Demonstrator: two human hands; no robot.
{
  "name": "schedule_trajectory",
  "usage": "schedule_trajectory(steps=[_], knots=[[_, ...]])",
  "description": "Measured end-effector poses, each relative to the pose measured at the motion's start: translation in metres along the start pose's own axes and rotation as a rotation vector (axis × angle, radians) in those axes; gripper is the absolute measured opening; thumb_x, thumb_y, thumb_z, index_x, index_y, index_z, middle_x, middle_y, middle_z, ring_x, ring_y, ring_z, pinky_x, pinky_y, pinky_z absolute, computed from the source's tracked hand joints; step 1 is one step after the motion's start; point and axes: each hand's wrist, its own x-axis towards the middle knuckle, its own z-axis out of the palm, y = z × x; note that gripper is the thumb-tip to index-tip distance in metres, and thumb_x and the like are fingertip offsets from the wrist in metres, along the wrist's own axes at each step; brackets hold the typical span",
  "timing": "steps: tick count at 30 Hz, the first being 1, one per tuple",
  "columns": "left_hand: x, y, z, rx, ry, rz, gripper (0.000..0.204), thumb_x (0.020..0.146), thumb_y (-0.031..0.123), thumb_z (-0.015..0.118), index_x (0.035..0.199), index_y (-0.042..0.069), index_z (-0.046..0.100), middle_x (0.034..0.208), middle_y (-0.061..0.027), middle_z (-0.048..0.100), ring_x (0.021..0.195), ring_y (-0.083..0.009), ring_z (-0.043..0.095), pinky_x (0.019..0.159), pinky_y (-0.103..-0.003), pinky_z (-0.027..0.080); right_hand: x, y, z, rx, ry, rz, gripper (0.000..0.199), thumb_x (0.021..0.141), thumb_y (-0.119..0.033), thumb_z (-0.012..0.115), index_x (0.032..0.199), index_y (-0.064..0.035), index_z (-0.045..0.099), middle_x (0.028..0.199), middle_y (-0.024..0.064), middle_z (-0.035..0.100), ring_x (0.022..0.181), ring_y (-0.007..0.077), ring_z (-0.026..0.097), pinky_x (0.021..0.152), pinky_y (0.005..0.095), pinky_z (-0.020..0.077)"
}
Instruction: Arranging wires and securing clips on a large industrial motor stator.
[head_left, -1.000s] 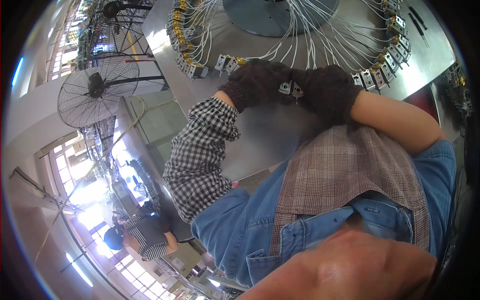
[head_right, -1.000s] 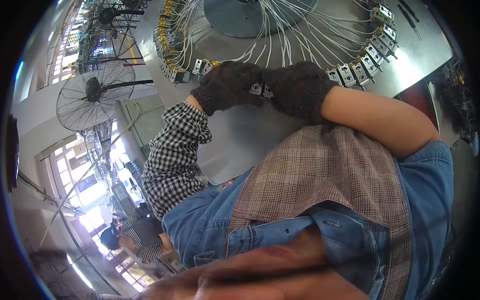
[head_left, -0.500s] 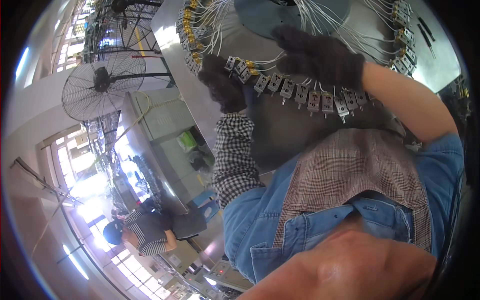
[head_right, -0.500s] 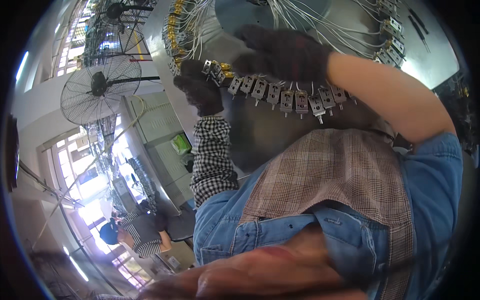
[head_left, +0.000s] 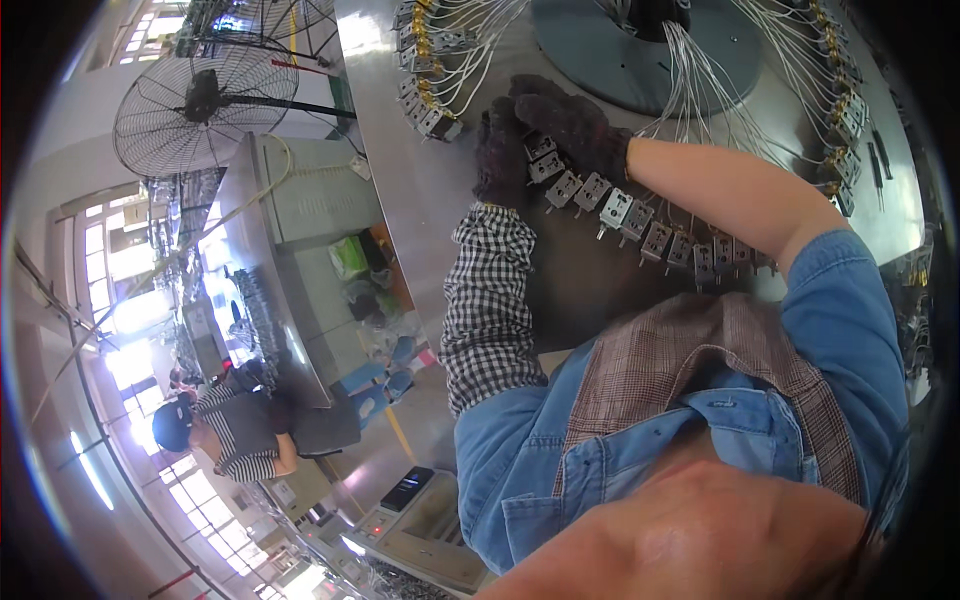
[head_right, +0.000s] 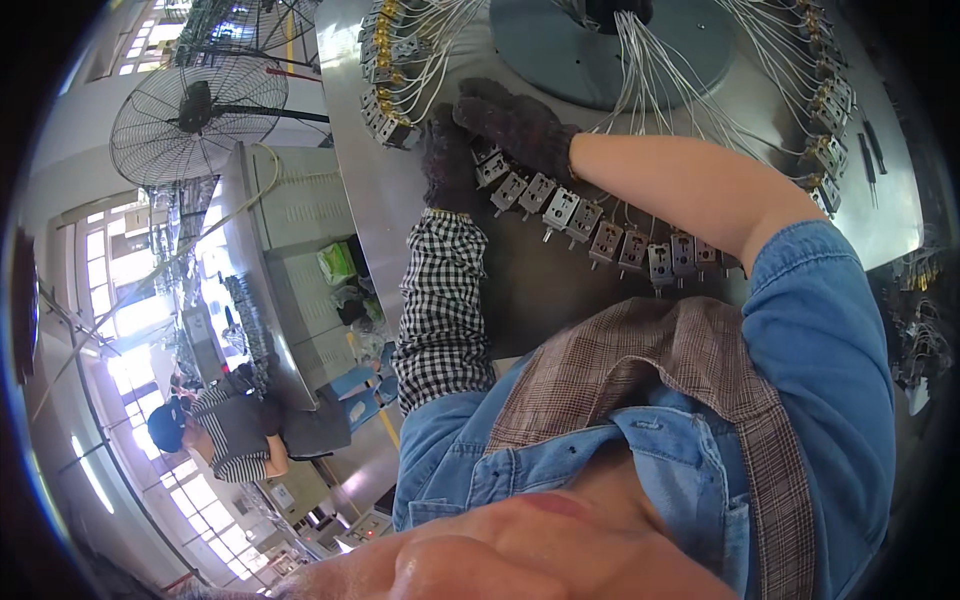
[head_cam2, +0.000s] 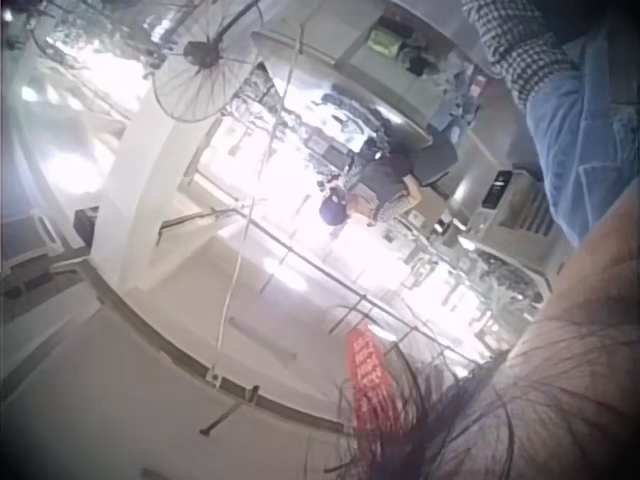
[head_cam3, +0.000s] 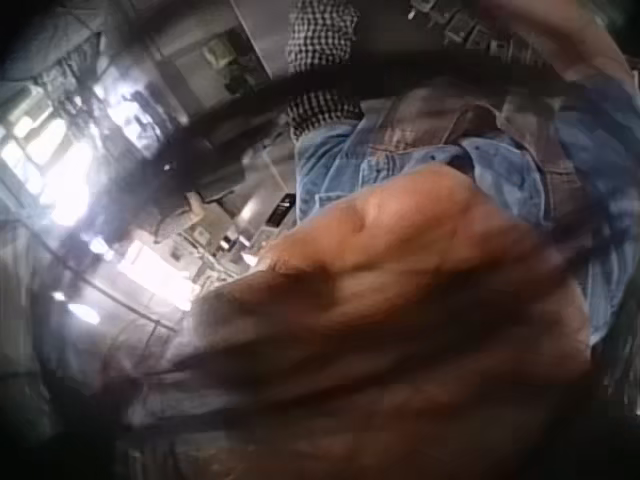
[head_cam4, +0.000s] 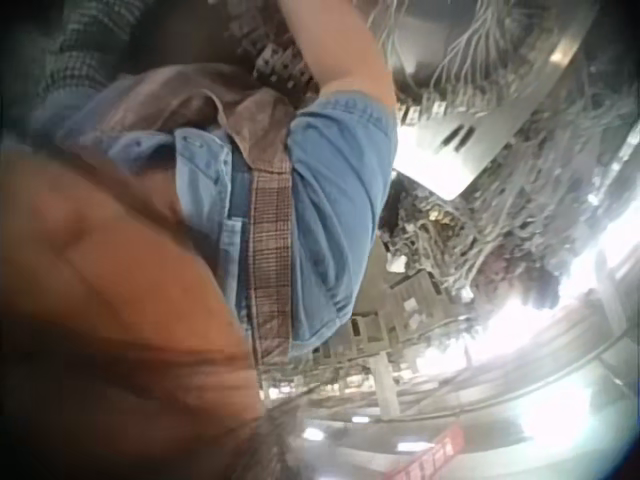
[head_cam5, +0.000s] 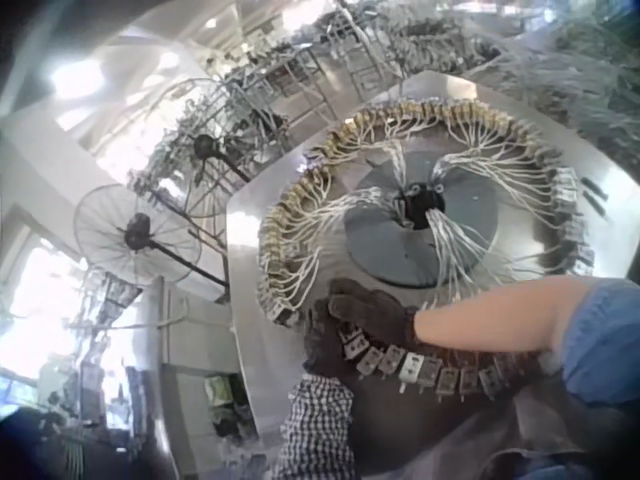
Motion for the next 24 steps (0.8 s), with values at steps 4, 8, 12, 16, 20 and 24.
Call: schedule_trajectory(steps=[4,8,12,16,20,24], knots=[[0.011,-0.003,0.001,-0.076,-0.085,-0.057,0.040,0.098,0.042,0.044,0.106,0.006,0.059,0.095,-0.0056,0.061,0.080,-0.0128,0.057,0.067,-0.029,0.047,-0.006,-0.011,0.002,-0.035,-0.003,0.005,0.073,0.087,-0.049,0.055,0.140,-0.0030,0.033,0.121,0.0136,0.058,0.114,0.0255,0.054,0.099,0.0341,0.0386],[0.012,-0.014,0.001,-0.013,-0.118,0.132,0.034,0.097,0.037,0.047,0.104,0.006,0.059,0.098,-0.0062,0.058,0.080,-0.0138,0.055,0.066,-0.030,0.047,-0.014,-0.019,0.005,-0.078,0.048,0.035,0.073,0.087,-0.049,0.056,0.140,-0.0040,0.033,0.123,0.0149,0.057,0.115,0.0260,0.053,0.100,0.0343,0.0385],[0.017,-0.029,-0.004,0.453,-0.094,0.528,0.023,0.092,0.024,0.050,0.105,0.006,0.058,0.107,-0.0110,0.053,0.087,-0.0203,0.056,0.068,-0.033,0.048,-0.012,-0.022,-0.001,-0.268,0.039,-0.020,0.069,0.087,-0.047,0.057,0.137,-0.0040,0.038,0.125,0.0179,0.055,0.117,0.0271,0.052,0.100,0.0341,0.0390],[0.025,-0.082,-0.031,0.666,0.009,0.624,0.023,0.090,0.014,0.051,0.110,0.006,0.055,0.107,-0.0085,0.055,0.092,-0.0228,0.057,0.078,-0.033,0.048,-0.017,-0.056,0.002,-0.250,0.155,0.114,0.066,0.083,-0.031,0.067,0.137,-0.0031,0.040,0.117,0.0137,0.059,0.109,0.0201,0.056,0.094,0.0304,0.0450],[0.003,-0.051,-0.043,0.588,-0.063,0.372,0.039,0.098,0.024,0.042,0.126,-0.003,0.042,0.125,-0.0160,0.051,0.114,-0.0248,0.052,0.096,-0.038,0.045,-0.066,-0.140,-0.037,-0.372,0.063,-0.227,0.070,0.085,-0.049,0.059,0.132,-0.0002,0.045,0.135,0.0176,0.049,0.123,0.0289,0.049,0.104,0.0353,0.0369],[-0.018,0.020,-0.034,-0.207,0.252,0.284,0.030,0.094,0.017,0.052,0.114,-0.004,0.055,0.109,-0.0083,0.062,0.093,-0.0183,0.057,0.086,-0.030,0.048,-0.136,-0.192,-0.176,-0.316,0.280,-0.494,0.043,0.088,-0.015,0.062,0.128,-0.0047,0.050,0.114,0.0069,0.059,0.104,0.0171,0.056,0.094,0.0308,0.0447]])
